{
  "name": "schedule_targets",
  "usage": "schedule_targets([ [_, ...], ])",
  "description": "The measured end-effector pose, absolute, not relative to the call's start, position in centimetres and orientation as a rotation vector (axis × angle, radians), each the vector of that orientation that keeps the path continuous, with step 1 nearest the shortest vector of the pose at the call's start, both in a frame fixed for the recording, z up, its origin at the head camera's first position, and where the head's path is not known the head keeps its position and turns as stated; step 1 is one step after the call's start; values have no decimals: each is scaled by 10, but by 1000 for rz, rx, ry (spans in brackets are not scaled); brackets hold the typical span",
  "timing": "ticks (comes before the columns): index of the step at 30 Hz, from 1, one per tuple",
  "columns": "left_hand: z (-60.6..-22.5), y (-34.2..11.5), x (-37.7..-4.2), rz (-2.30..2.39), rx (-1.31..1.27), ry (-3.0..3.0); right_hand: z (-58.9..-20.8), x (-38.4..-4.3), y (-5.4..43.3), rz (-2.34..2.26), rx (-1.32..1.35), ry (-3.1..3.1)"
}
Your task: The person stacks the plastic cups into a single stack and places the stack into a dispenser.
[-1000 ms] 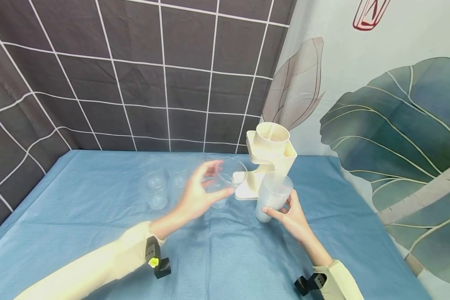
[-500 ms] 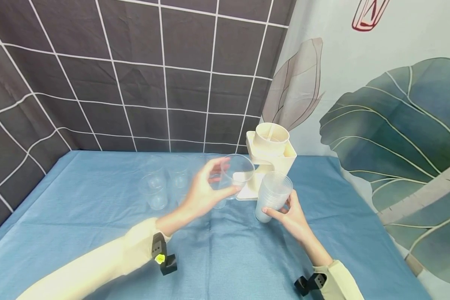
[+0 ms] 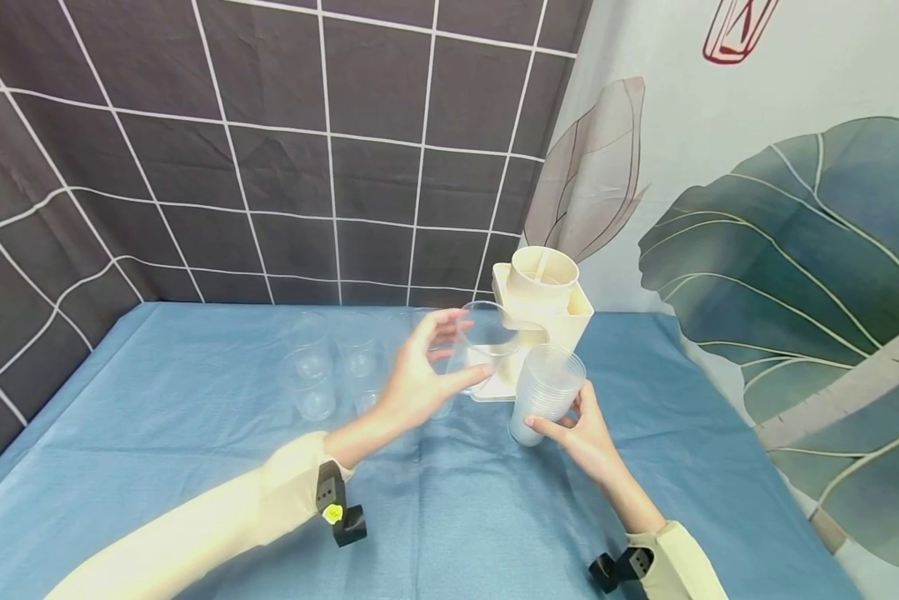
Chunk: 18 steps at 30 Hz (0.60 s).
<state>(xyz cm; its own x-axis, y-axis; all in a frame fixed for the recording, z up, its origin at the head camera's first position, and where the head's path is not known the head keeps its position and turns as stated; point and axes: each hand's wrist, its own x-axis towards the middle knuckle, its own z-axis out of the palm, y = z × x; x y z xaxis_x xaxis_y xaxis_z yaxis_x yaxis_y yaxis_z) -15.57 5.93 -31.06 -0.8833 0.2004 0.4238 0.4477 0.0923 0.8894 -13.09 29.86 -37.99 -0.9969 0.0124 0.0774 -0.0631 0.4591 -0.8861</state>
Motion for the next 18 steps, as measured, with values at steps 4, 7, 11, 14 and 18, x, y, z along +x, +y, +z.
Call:
schedule_targets([
  [4,-309,63,-156,-1885,-664,-2168,-379,-131,299,1584,43,-2632],
  [7,-308,66,-157,-1888,-663,-2165,-379,-130,299,1583,43,-2632],
  [11,-306,69,-158,-1890,-653,-2168,-379,-130,299,1588,44,-2631],
  [14,-305,71,-159,-1899,-648,-2168,-380,-130,299,1581,43,-2636],
  [18,-304,74,-160,-1917,-649,-2147,-380,-130,299,1576,45,-2636],
])
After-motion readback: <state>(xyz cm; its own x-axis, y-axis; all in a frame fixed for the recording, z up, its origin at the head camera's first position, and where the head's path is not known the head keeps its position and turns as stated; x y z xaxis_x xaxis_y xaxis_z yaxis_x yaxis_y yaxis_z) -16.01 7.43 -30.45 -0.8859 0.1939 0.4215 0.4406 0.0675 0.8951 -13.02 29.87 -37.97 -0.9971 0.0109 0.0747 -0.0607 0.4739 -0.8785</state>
